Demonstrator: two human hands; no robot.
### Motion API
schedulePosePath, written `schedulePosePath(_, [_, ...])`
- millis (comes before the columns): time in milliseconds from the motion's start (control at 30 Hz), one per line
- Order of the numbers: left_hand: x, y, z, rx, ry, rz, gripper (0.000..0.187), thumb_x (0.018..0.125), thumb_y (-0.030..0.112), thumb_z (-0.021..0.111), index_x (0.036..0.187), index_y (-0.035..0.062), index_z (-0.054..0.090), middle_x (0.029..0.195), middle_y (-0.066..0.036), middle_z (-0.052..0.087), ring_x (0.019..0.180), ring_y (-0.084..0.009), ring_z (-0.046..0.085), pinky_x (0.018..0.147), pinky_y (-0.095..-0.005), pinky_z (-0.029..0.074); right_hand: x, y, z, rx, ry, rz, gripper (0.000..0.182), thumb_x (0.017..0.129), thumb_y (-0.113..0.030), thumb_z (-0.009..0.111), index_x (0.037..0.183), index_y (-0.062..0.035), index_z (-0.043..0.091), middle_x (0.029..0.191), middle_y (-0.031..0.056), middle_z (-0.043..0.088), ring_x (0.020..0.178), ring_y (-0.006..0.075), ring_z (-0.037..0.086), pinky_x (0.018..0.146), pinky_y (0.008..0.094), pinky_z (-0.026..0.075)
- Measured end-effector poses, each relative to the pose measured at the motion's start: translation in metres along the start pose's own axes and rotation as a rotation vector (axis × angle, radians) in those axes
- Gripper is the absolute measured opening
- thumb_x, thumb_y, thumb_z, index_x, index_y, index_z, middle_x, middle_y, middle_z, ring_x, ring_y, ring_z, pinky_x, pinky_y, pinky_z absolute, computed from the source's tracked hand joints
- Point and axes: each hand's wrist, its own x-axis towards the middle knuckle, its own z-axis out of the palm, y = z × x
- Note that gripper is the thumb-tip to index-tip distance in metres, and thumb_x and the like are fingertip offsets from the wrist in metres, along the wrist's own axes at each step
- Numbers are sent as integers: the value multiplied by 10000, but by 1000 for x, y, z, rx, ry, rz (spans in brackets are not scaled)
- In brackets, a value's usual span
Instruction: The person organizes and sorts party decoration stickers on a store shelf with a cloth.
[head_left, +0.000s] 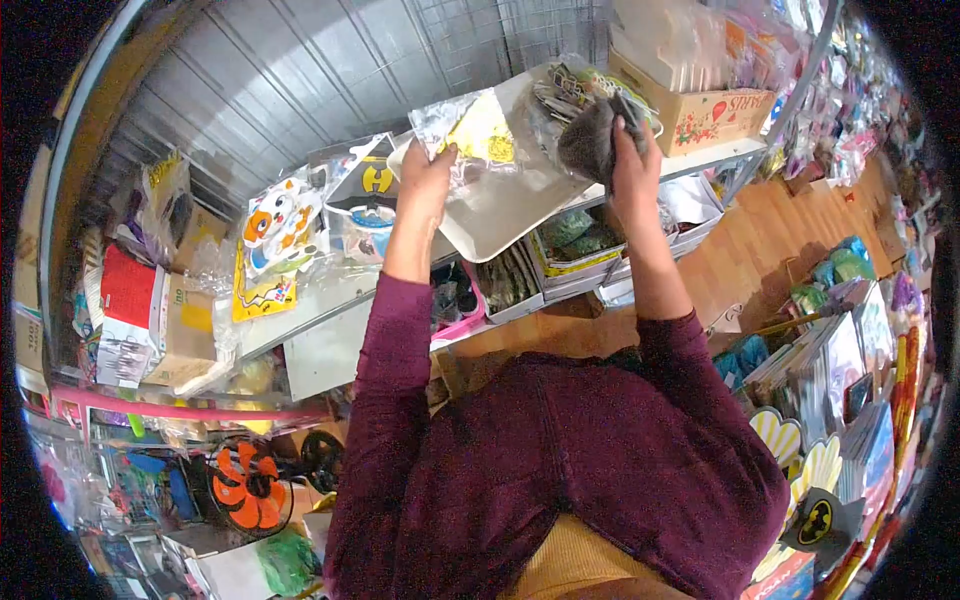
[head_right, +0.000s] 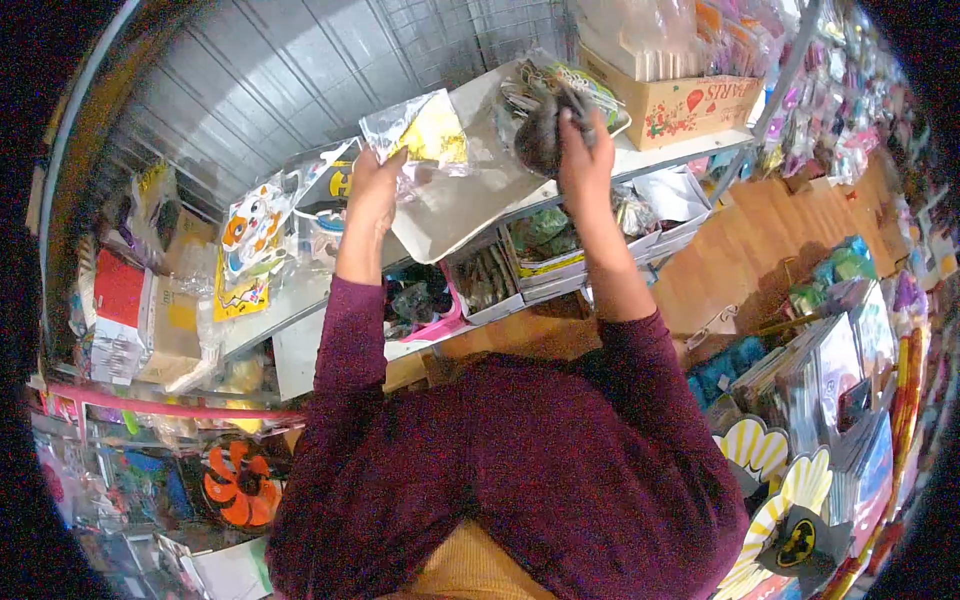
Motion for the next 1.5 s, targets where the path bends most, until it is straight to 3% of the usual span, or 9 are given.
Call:
schedulePosePath(133, [-30,-12,30,-177,-117,135,271,851,11,423,1122,22,425,1004,-97,539,853,-154,546,719,-276,468,-51,-15,49,-579,-369,-534,438,749,-152,597,1129,24,471,1195,207,451,1126,306,419,952,372,307])
schedulePosePath(200, [-53,-14,37,-857,-79,-198,271,871,58,397,1140,32,422,1073,-78,504,918,-125,509,760,-270,447,-68,-9,72,-534,-521,-685,494,703,-124,604,1154,5,449,1193,203,439,1116,368,397,949,409,301])
schedulePosePath(300, [-67,-14,31,-188,-91,101,300,882,106,393,1174,38,402,1134,-65,467,964,-113,476,801,-261,419,-67,-14,75,-662,-554,-595,428,691,-102,603,1093,-5,492,1111,187,488,1057,382,424,912,427,331])
schedulePosePath(467, [-89,-4,29,76,-129,16,306,917,133,367,1170,-29,424,1064,-68,499,916,-123,471,781,-256,395,-35,-14,82,-548,-363,-698,225,705,-61,594,912,18,553,946,189,557,922,384,490,802,392,397])
schedulePosePath(667, [-103,3,17,-122,-159,55,275,906,116,399,1099,-56,491,884,-6,540,785,-46,441,690,-188,372,-17,8,63,-709,-177,-330,231,746,-72,569,941,51,567,859,149,620,767,245,591,692,317,449])
schedulePosePath(800, [-99,31,18,-214,-75,242,236,899,103,396,1046,-44,507,813,-10,557,659,-60,451,597,-202,380,-8,1,53,-72,-228,237,286,817,-192,544,988,36,574,856,105,625,746,179,595,691,303,481])
schedulePosePath(933, [-86,12,12,448,40,205,153,861,77,422,841,-32,527,650,-136,552,593,-190,546,533,-294,426,-70,-6,73,545,-170,730,314,849,-211,467,1095,-18,491,978,90,573,855,182,570,746,310,471])
schedulePosePath(1067, [-85,7,11,735,241,377,104,757,14,505,848,-31,526,697,-206,571,642,-387,553,551,-406,431,-89,-23,81,653,-276,801,320,839,-199,463,1075,14,494,987,109,572,907,204,563,819,341,447])
schedulePosePath(1500, [-55,20,-148,781,829,329,158,775,116,511,788,-41,521,602,-216,534,601,-347,571,552,-387,441,-52,-40,62,296,-201,211,260,806,-55,531,1057,12,534,976,83,577,884,161,547,780,288,440])
